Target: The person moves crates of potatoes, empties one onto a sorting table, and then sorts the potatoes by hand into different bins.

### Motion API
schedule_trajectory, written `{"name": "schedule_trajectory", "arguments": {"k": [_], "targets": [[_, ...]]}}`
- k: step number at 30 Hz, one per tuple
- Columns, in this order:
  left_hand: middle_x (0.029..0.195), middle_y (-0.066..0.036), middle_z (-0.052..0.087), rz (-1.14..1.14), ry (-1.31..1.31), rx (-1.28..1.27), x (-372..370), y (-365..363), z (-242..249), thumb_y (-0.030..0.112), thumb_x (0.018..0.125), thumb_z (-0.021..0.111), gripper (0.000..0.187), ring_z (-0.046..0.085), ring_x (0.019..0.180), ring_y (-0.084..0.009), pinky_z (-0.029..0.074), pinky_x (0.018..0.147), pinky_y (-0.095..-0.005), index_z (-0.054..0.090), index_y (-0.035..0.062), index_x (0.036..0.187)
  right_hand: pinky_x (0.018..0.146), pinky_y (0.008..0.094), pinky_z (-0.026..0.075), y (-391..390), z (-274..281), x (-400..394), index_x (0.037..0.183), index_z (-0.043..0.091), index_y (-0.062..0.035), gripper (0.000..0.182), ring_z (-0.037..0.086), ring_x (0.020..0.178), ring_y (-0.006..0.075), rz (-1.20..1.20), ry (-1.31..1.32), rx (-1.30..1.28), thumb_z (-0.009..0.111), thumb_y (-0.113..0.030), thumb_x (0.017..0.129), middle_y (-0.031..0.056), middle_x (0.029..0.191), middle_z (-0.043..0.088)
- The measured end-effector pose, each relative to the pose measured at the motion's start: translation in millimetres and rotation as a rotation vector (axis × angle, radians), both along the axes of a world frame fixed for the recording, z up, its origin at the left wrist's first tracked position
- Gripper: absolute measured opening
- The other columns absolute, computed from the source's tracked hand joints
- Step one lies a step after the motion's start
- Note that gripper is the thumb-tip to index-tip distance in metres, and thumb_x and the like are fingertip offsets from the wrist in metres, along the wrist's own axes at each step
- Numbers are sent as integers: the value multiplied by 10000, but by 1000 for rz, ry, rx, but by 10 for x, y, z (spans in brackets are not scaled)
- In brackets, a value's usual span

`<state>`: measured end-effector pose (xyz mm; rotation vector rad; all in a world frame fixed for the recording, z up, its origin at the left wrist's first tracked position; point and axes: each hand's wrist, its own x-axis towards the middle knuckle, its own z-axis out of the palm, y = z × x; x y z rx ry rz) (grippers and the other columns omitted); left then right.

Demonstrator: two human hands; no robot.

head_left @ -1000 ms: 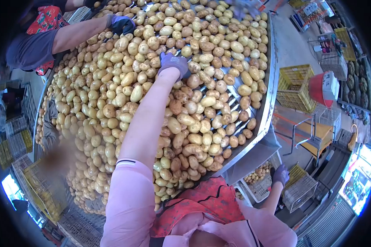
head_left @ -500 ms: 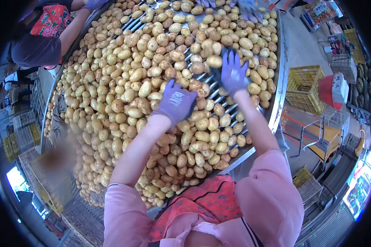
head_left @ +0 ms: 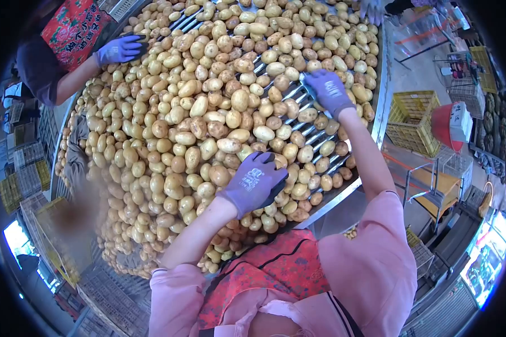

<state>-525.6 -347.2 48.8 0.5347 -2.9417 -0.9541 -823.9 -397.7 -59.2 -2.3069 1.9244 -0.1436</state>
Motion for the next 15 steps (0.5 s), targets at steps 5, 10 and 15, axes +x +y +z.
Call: {"name": "schedule_trajectory", "arguments": {"k": [5, 10, 15], "targets": [[955, -127, 610, 157, 143, -75, 202, 140, 257, 46, 777, 629, 219, 557, 1067, -328, 441, 908, -407, 616, 66, 995, 933, 396, 452, 66, 413, 438, 1169, 590, -86, 402, 571, 1064, 322, -73, -300, -124, 520, 4, 784, 141, 1133, 610], [988, -128, 637, 463, 281, 307, 423, 170, 400, -39, 777, 644, 237, 638, 885, -284, 514, 743, -340, 622, 19, 1006, 884, 403, 486, -94, 36, 815, 1271, 496, -107, 460, 573, 1071, 313, 181, -74, -114, 540, -47, 817, 156, 1177, 576], [935, -85, 655, 725, 150, 522, 886, 383, 509, 79, 867, 616, 230, 631, 820, -194, 501, 707, -308, 629, 59, 1095, 871, 412, 490, -206, 249, 1131, 1174, 545, -96, 351, 598, 1064, 321, -150, 30, 315, 554, -140, 825, 129, 1169, 601]]}}
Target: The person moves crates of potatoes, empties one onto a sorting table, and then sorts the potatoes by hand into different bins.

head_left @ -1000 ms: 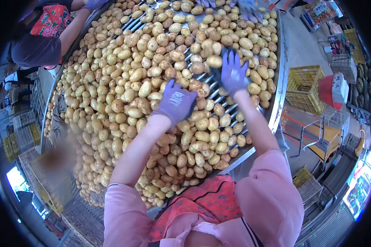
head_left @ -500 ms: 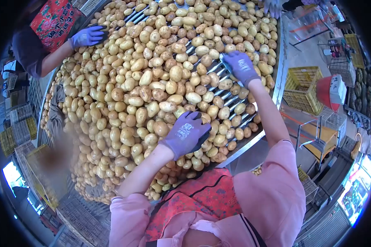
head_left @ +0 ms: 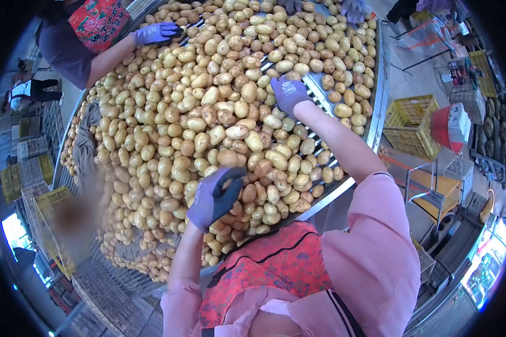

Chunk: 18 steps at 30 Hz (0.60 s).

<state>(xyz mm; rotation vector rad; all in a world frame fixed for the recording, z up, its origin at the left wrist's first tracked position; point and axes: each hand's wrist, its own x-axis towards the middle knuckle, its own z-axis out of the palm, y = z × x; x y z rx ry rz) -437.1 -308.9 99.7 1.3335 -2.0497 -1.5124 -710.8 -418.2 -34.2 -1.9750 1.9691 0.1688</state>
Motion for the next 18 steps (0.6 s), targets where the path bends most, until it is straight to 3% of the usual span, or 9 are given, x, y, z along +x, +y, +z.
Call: {"name": "schedule_trajectory", "arguments": {"k": [2, 4, 5, 7, 9, 13, 16, 18], "targets": [[929, -66, 656, 36, -52, 61, 191, 137, 68, 78, 873, 610, 228, 621, 821, -172, 499, 705, -295, 626, 49, 1099, 864, 413, 493, -67, -35, -105, 1142, 567, -84, 323, 611, 1041, 315, -68, -80, 47, 549, -169, 831, 134, 1141, 618], [734, -16, 594, 207, 26, 217, 333, 297, 129, 109, 902, 576, 206, 531, 574, -67, 436, 522, -213, 625, 14, 1077, 843, 405, 501, -104, -277, -439, 1073, 615, -57, 311, 650, 953, 272, -172, -306, 32, 545, -258, 846, 141, 1053, 660], [734, -16, 594, 209, 37, 212, 411, 362, 148, 109, 902, 576, 206, 531, 574, -67, 436, 522, -213, 625, 14, 1077, 820, 381, 517, -53, -570, -638, 1154, 587, -64, 330, 642, 938, 224, -239, -610, 27, 541, -250, 886, 102, 1078, 652], [696, -9, 572, 296, 48, 388, 512, 436, 153, 169, 931, 528, 233, 515, 551, -65, 415, 494, -207, 621, 2, 1064, 815, 345, 524, 288, -124, -598, 1225, 544, -64, 340, 617, 949, 192, -407, -1438, 121, 521, -233, 931, 71, 1139, 621], [652, 1, 548, 335, 73, 507, 484, 414, 154, 211, 944, 496, 244, 489, 517, -51, 372, 457, -192, 629, 13, 998, 848, 345, 525, 518, -6, -616, 1321, 448, -45, 424, 592, 1067, 236, -376, -2065, 318, 527, -227, 947, 110, 1262, 553], [652, -2, 550, 270, 25, 542, 182, 261, 164, 243, 943, 524, 244, 505, 543, -54, 396, 484, -196, 633, 26, 959, 850, 358, 527, 729, 152, -546, 1397, 369, -44, 498, 571, 1126, 286, -270, -2209, 216, 509, -200, 945, 162, 1339, 496], [676, -11, 575, 131, 37, 459, -148, 59, 98, 235, 934, 540, 231, 529, 581, -58, 431, 527, -206, 635, 27, 964, 848, 352, 527, 834, 131, -559, 1355, 416, -46, 445, 575, 1114, 282, -294, -2279, 178, 509, -185, 942, 145, 1285, 533], [762, -40, 638, -35, 16, 215, -367, -141, -54, 212, 916, 557, 217, 585, 643, -100, 475, 592, -241, 640, 34, 1008, 840, 340, 529, 987, -137, -620, 1231, 499, -52, 313, 588, 1078, 260, -705, -2441, 138, 503, -177, 944, 103, 1172, 582]]}}
